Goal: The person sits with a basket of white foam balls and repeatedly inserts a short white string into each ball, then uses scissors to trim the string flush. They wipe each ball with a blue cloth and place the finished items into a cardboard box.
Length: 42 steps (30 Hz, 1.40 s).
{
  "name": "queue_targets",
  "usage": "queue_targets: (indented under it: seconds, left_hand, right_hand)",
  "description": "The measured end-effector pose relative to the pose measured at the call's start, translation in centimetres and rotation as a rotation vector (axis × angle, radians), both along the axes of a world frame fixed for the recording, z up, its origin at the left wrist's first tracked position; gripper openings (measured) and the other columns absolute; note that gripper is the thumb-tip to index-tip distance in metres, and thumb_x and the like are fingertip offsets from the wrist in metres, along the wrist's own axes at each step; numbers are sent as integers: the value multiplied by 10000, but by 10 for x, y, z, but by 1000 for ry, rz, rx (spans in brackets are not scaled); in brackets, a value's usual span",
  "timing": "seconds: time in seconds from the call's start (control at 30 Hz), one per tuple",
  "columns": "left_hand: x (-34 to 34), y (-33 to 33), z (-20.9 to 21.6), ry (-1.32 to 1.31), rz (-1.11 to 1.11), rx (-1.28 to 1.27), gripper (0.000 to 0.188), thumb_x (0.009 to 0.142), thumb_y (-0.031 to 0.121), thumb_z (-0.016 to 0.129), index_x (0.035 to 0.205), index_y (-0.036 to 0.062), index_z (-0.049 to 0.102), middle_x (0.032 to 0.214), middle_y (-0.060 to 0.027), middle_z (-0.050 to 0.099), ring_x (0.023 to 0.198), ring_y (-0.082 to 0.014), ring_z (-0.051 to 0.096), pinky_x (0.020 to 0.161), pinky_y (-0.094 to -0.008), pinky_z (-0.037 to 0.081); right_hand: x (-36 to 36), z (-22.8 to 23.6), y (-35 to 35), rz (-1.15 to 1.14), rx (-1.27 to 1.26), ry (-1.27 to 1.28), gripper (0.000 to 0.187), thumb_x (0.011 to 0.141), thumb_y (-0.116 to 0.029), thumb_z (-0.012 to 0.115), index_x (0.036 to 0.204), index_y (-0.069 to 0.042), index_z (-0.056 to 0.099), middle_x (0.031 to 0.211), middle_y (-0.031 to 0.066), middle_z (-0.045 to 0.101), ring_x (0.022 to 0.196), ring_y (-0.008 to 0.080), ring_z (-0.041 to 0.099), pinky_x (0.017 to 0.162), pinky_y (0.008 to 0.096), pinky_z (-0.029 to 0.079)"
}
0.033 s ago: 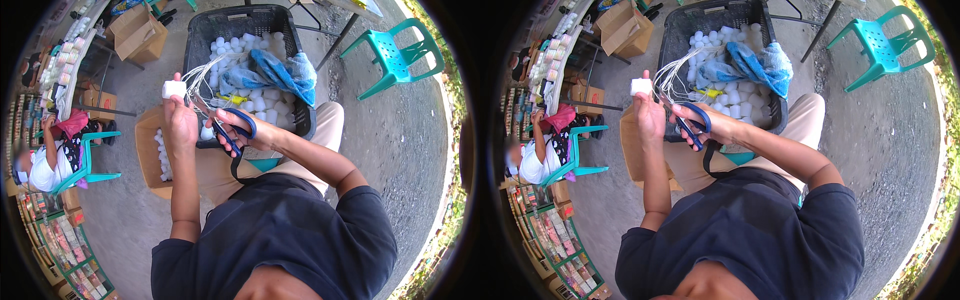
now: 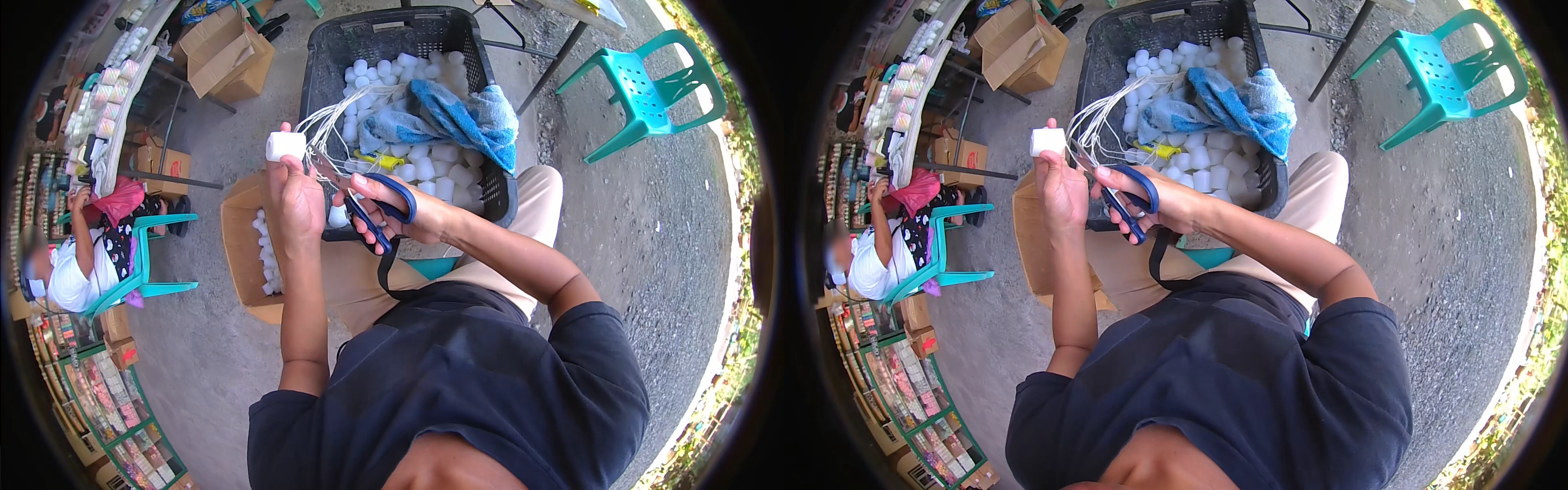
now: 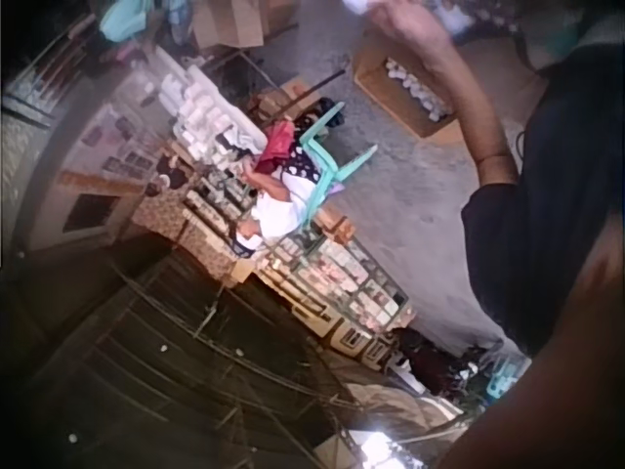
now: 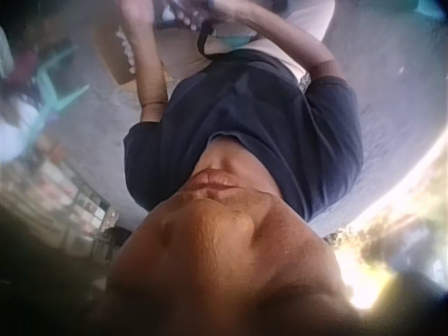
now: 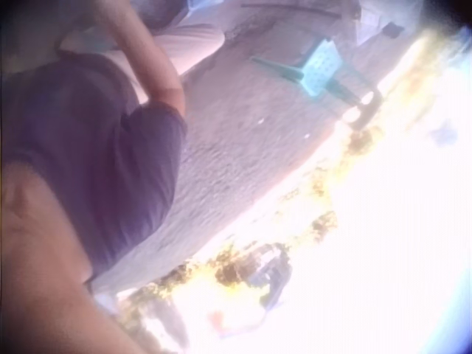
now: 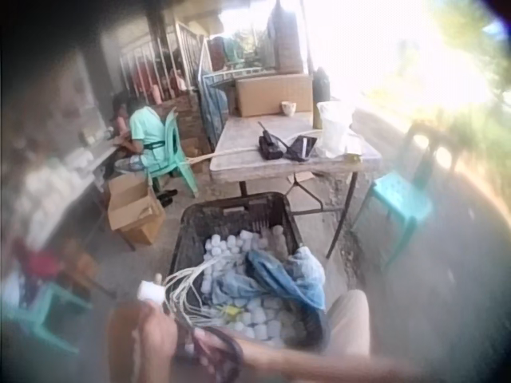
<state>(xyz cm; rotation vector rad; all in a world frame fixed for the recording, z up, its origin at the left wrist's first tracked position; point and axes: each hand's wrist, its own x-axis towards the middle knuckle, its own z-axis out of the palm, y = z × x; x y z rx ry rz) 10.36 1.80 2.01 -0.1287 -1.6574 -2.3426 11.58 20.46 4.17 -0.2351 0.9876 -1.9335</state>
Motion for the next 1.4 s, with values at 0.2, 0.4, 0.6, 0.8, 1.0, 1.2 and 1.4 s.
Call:
queue_targets:
  seconds: [0.2,0.4,0.6,0.8,1.0,1.2,1.4]
  left_hand:
    - [7,-9,-5,-90,134,86,501,969,348,514,1398,150,349,1455,-32,329,1320,-165,288,1093,-451,178]
    - [15,-9,-8,-58,126,113,494,943,379,560,1356,151,410,1332,11,428,1178,-126,367,1002,-384,234]
    - [27,-7,-5,-87,190,143,444,931,385,578,1303,171,462,1254,31,478,1114,-102,415,938,-343,275]
    - [22,-60,-57,-71,220,308,254,944,316,572,1156,185,520,1220,8,543,1067,-123,490,914,-376,353]
    - [46,-223,-164,-396,781,59,388,912,133,637,1218,53,413,1193,-126,541,1038,-256,613,880,-354,495]
    - [52,-160,-110,-86,502,-163,429,871,79,683,1234,47,456,1229,-132,572,1074,-183,562,903,-305,482]
    - [51,-96,-15,85,228,-75,506,893,141,660,1312,74,383,1279,-241,528,1131,-228,529,961,-341,432]
  right_hand:
    - [4,7,-2,-84,2,75,621,900,-609,498,1179,-54,494,726,26,550,619,110,573,526,260,507]
    - [17,10,-14,-25,-16,57,563,904,-586,512,1115,-64,509,713,25,553,599,108,576,501,253,499]
    - [16,5,-23,-115,-51,129,540,881,-571,571,1043,-57,537,667,15,542,528,86,555,425,220,452]
    - [-3,-26,-11,-94,372,269,488,862,-516,641,979,-43,606,556,13,518,432,67,478,371,236,362]
    - [-33,-84,24,324,1153,1194,435,775,-386,708,1014,-35,615,832,215,665,813,395,650,722,447,508]
    - [-34,-95,28,471,1211,1265,321,770,-250,698,1033,-74,644,911,184,674,879,355,651,789,437,506]
    - [-40,-79,13,163,1041,1791,266,822,-225,682,1033,-63,669,912,162,654,869,331,636,787,411,512]
